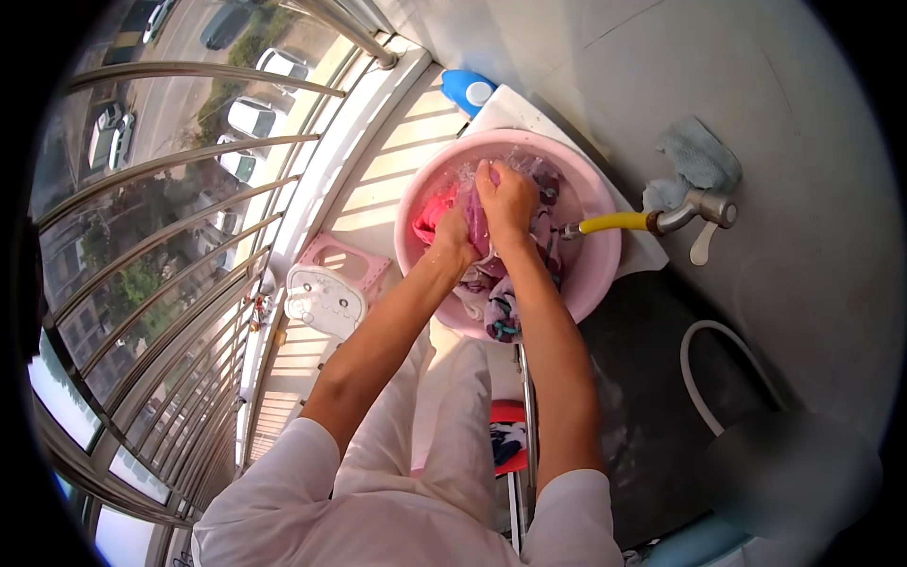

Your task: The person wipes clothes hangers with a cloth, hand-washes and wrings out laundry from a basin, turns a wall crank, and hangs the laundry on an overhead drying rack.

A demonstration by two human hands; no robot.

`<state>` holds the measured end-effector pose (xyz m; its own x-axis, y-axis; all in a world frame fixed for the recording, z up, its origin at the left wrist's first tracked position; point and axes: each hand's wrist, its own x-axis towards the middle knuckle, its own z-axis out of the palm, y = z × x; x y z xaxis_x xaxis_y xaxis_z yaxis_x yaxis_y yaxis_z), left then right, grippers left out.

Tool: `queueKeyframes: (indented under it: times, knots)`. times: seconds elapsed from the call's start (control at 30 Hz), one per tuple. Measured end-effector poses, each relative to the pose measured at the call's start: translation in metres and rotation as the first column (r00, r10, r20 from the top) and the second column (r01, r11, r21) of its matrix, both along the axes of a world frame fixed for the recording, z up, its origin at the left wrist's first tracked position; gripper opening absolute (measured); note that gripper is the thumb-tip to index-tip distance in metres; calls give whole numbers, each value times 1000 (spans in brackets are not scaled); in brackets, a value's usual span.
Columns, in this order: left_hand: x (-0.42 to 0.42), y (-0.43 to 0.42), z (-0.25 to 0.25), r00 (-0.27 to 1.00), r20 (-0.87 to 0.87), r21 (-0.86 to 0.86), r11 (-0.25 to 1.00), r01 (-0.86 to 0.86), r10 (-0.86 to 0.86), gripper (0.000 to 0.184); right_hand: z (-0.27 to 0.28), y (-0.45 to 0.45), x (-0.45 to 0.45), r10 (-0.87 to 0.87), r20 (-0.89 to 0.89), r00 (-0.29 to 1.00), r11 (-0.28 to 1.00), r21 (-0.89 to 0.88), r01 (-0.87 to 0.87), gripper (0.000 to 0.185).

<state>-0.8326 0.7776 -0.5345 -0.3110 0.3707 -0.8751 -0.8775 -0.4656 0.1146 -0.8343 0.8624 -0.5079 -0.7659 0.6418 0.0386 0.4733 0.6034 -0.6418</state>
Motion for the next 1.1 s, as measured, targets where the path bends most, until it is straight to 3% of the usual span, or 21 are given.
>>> queueKeyframes:
  times: [0.03,0.13,0.17,0.23,0.3,0.37,0.4,0.47,0.53,0.57,0.63,0.73,0.77,0.8,0.83,0.87,0.9,0.97,1.0,1.07,1.1]
  knots:
    - [-5,-3,-2,998,27,-5,998,57,-57,26,-20,11,3,-2,43,999,1000,4,1,33]
    - [-14,-6,6,987,-160,5,999,36,-35,27,-42,26,12,-83,48,995,993,93,78,29]
    - [-17,-17,0,976,-211,59,996,72,-58,42,-49,32,22,-222,19,975,973,-62,223,26]
    - [-18,-39,17,949,-268,-162,978,128,-168,44,-60,35,38,-469,26,883,812,-380,443,23]
    - [-5,-59,41,911,-329,-323,936,140,-249,58,-41,23,57,-530,13,848,650,-635,417,26]
    - [32,-72,43,956,-228,-374,923,90,-186,55,-3,2,79,-625,13,780,383,-866,322,33]
    - [44,-71,52,987,-59,-265,955,130,-151,53,19,-10,87,-683,22,730,210,-952,225,37]
    - [59,-63,70,949,285,-19,989,149,-138,49,64,-39,98,-729,12,685,150,-973,178,39]
    - [49,-54,83,925,356,126,988,93,-132,40,95,-56,114,-776,77,626,65,-978,200,41]
    - [45,-51,89,911,391,190,980,59,-131,36,109,-59,123,-775,71,628,72,-977,200,41]
    - [55,-47,101,988,121,139,987,78,-96,33,134,-61,137,-773,63,632,80,-977,196,41]
    - [54,-36,158,984,-169,9,999,53,-51,32,171,-42,150,-544,174,821,196,-925,326,39]
    - [50,-33,177,965,-252,-30,998,59,-65,32,159,-28,174,-356,176,918,348,-886,305,51]
    - [48,-32,192,939,-334,-70,996,60,-80,32,165,-19,174,-222,102,970,627,-746,223,56]
    - [47,-31,203,907,-409,-66,995,79,-99,35,179,-11,168,-68,70,995,838,-538,95,61]
    - [45,-29,209,883,-447,-60,989,132,-145,36,194,-5,160,90,83,993,957,-285,-63,67]
    - [44,-28,213,855,-483,-55,981,186,-189,38,207,0,145,152,-30,988,936,-316,-153,78]
    - [47,-23,208,844,-494,8,970,244,-208,42,205,-3,120,229,13,973,900,-383,-207,77]
    - [46,-22,194,782,-575,-60,965,255,-242,42,200,-2,107,267,33,963,880,-415,-230,76]
    - [44,-24,153,629,-710,-197,947,254,-317,42,139,5,94,211,51,976,899,-401,-174,75]
    - [42,-29,132,668,-634,-270,921,281,-389,42,92,9,101,207,93,974,923,-348,-163,75]
